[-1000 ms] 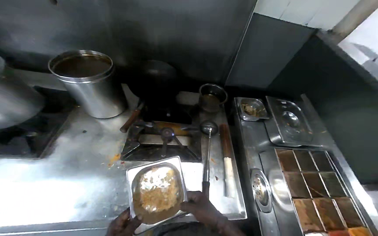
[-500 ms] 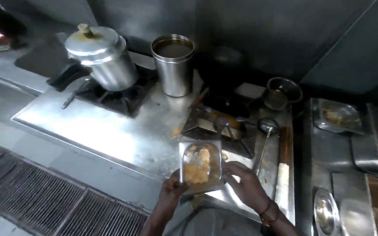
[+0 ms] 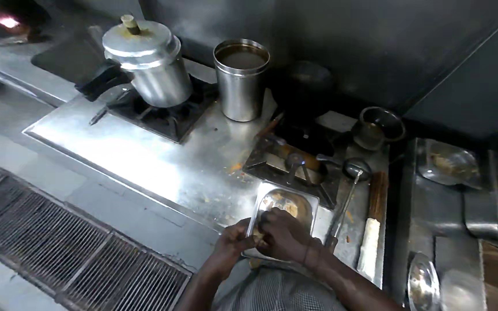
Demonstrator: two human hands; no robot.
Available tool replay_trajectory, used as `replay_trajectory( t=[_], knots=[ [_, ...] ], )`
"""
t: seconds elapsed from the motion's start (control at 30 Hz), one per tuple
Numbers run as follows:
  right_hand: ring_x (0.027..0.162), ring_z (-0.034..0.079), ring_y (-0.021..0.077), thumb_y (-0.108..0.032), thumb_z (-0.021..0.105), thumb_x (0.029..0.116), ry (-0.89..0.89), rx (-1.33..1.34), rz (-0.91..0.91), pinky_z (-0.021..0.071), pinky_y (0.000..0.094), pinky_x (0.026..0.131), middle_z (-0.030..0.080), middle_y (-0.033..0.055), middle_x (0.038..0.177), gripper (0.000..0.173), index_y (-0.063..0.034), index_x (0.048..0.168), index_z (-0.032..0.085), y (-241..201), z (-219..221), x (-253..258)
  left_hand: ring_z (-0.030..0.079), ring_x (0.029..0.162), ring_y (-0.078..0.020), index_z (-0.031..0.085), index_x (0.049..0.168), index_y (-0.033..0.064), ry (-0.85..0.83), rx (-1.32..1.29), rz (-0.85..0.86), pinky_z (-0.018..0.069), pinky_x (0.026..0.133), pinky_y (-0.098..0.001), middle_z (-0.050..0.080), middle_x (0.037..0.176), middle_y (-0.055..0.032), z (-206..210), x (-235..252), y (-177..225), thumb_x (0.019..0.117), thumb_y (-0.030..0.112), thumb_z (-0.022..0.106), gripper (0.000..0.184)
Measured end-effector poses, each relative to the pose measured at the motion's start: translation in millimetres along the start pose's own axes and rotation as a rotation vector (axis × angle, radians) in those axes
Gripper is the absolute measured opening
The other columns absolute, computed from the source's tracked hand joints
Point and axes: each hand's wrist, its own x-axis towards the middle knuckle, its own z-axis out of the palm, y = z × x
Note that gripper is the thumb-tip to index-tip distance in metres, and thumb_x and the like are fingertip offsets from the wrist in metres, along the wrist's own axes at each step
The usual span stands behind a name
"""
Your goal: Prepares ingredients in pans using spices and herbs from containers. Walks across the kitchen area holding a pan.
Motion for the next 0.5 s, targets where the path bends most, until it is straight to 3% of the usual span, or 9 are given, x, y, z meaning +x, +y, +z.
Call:
replay_trajectory(
  t=[0.1, 0.17, 0.27, 0.33, 0.43, 0.5],
  knots=[
    [0.117, 0.062, 0.0292, -0.012, 0.070, 0.0923, 0.076, 0.028, 0.026, 0.0559, 0.0464, 0.096, 0.067, 0.0093, 0.118, 0.020, -0.0105, 0.111, 0.075, 9, -12, -13, 0.067, 0.096, -0.0142, 0.074, 0.105, 0.0043, 0.004, -0.009, -0.004, 0.0565, 0.087, -0.0328, 0.071, 0.111, -0.0077, -2, -3, -1, 0.0889, 0.004, 0.066, 0.018],
    [0.120, 0.060, 0.0308, -0.010, 0.070, 0.0906, 0.059, -0.010, 0.051, 0.0554, 0.0491, 0.095, 0.065, 0.0091, 0.126, 0.032, -0.0160, 0.122, 0.072, 14, -15, -18, 0.067, 0.094, -0.0152, 0.074, 0.110, 0.0038, 0.004, -0.028, -0.004, 0.0564, 0.087, -0.0328, 0.071, 0.106, -0.0086, -3, -4, 0, 0.0897, 0.004, 0.066, 0.022],
    [0.125, 0.057, 0.0370, -0.007, 0.070, 0.0882, -0.032, -0.099, 0.027, 0.0553, 0.0549, 0.091, 0.058, 0.0117, 0.141, 0.053, -0.0288, 0.136, 0.065, 11, -6, -20, 0.067, 0.092, -0.0149, 0.075, 0.103, 0.0039, 0.011, -0.016, 0.009, 0.0564, 0.085, -0.0319, 0.071, 0.105, -0.0088, -2, -3, 2, 0.0885, 0.004, 0.067, 0.017],
    [0.124, 0.057, 0.0381, -0.006, 0.070, 0.0870, -0.068, -0.138, 0.011, 0.0572, 0.0542, 0.085, 0.055, 0.0123, 0.144, 0.056, -0.0333, 0.135, 0.065, 6, 1, -18, 0.066, 0.093, -0.0148, 0.075, 0.101, 0.0041, -0.005, -0.009, 0.013, 0.0559, 0.085, -0.0316, 0.071, 0.106, -0.0085, 0, -1, 3, 0.0884, 0.003, 0.067, 0.016],
    [0.119, 0.059, 0.0373, -0.006, 0.068, 0.0897, -0.075, -0.147, -0.029, 0.0586, 0.0500, 0.082, 0.056, 0.0135, 0.140, 0.039, -0.0264, 0.123, 0.071, 0, 7, -14, 0.066, 0.094, -0.0154, 0.075, 0.103, 0.0024, -0.033, -0.017, -0.009, 0.0560, 0.087, -0.0317, 0.071, 0.107, -0.0095, 2, -1, 1, 0.0902, 0.002, 0.066, 0.016],
    [0.118, 0.059, 0.0366, -0.006, 0.064, 0.0922, -0.073, -0.160, -0.001, 0.0584, 0.0476, 0.083, 0.056, 0.0134, 0.141, 0.036, -0.0239, 0.122, 0.072, -3, 8, -13, 0.067, 0.094, -0.0154, 0.074, 0.107, 0.0019, -0.044, -0.029, -0.010, 0.0561, 0.087, -0.0313, 0.072, 0.105, -0.0099, 3, -1, 1, 0.0908, 0.001, 0.065, 0.018]
  ],
)
